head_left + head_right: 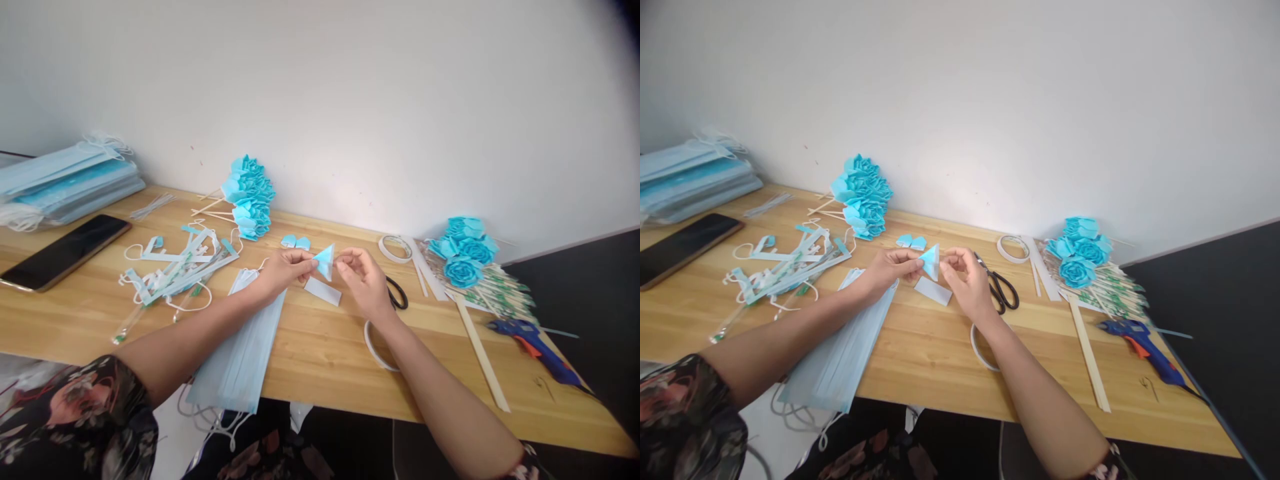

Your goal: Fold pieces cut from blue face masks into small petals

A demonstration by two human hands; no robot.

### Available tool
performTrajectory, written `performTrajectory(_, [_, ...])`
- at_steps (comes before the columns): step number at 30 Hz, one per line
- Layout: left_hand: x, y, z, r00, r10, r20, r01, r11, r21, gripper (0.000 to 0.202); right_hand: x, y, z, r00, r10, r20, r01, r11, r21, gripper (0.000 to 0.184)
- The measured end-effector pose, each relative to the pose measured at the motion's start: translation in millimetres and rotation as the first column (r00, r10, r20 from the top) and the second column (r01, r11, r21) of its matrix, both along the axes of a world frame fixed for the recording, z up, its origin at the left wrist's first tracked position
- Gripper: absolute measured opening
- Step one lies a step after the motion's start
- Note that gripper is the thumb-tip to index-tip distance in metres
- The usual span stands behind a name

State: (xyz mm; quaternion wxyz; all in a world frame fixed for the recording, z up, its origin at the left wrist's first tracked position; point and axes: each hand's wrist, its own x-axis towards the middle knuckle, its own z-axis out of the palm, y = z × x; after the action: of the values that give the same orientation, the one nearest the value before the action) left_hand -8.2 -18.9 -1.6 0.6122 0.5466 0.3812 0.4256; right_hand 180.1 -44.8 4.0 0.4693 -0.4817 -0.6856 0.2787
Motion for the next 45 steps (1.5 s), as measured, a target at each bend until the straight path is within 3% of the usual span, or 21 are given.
performTrajectory(7, [0.7,-1.6,1.0,1.0,0.007,0.029,-0.007,1.0,0.012,0.029,-4.4,1.2,-2.6,0.983,0.007,0.183,-0.023,0.996,0.084,0.01])
performTrajectory(27, [2.0,-4.6,6.6,0.995,0.0,-0.096,-0.004,0.999,-0.036,0.025,-6.3,-0.4,0.7,0.987,-0.07,0.143,0.061,0.996,0.069,0.009])
performTrajectory(33, [2.0,-5.2,3.6,0.982,0.027,-0.188,-0.021,0.999,0.033,0.023,-5.3,2.9,-5.2,1.0,-0.026,-0.003,0.026,0.997,-0.079,0.01])
performTrajectory(37, [1.9,-3.8,-0.1,0.981,0.044,-0.189,-0.039,0.999,0.033,0.025,-3.6,5.5,-7.3,0.979,0.034,-0.2,-0.08,0.971,-0.224,0.036])
performTrajectory(45, [3.1,-4.8,0.3,0.978,0.047,-0.202,-0.044,0.999,0.021,0.023,-3.0,2.1,-0.4,0.986,0.104,-0.129,-0.129,0.97,-0.204,0.028])
